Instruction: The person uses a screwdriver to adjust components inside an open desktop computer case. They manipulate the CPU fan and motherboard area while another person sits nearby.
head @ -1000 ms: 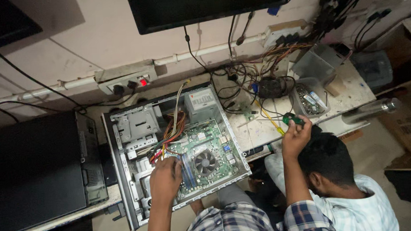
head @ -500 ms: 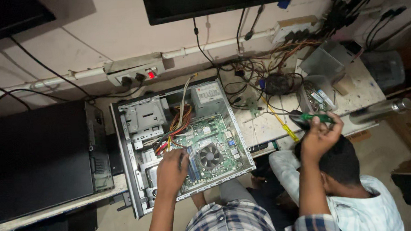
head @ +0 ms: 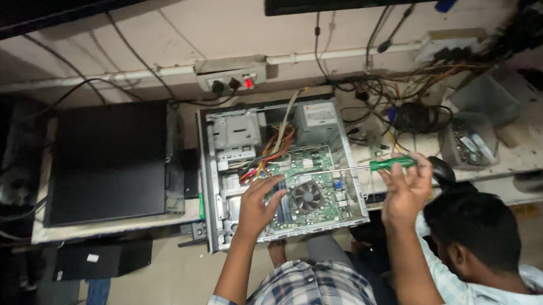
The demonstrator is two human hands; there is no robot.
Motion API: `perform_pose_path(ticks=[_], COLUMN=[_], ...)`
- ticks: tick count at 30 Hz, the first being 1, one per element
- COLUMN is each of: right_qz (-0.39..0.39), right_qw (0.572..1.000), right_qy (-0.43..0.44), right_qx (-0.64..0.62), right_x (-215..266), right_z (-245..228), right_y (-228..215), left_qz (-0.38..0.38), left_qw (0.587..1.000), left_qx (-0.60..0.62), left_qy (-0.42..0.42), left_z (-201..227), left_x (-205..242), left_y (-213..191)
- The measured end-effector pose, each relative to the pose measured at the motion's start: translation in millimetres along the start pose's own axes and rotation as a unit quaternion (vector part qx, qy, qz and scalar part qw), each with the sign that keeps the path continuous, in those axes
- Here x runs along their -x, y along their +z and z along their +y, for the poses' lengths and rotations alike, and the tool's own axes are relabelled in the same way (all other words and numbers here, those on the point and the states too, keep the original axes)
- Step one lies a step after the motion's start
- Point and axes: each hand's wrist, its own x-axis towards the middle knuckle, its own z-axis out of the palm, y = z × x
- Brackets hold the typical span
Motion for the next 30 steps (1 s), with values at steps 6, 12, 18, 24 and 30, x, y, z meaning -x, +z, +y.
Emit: perform_pose_path(ticks=[6, 12, 18, 24, 30], right_qz=[-0.057, -0.081, -0.119, -0.217, -0.285], right_qw=[0.997, 0.995, 0.993, 0.972, 0.946], right_qy=[0.047, 0.056, 0.004, -0.061, -0.116], right_qx=[-0.026, -0.017, 0.026, 0.065, 0.099], right_x=[11, 8, 9, 13, 16], right_z=[10, 13, 9, -5, -16], right_y=[34, 44, 52, 63, 76], left_qz=[0.014, 0.034, 0.053, 0.039, 0.044], left_qw=[0.998, 0.998, 0.998, 0.995, 0.991], left_qx=[0.039, 0.040, -0.027, -0.091, -0.129], left_qy=[-0.038, -0.019, -0.008, 0.003, -0.008], left_z=[5, -13, -17, -18, -19], left_x=[2, 4, 3, 1, 1], left_y=[-8, -6, -3, -1, 0])
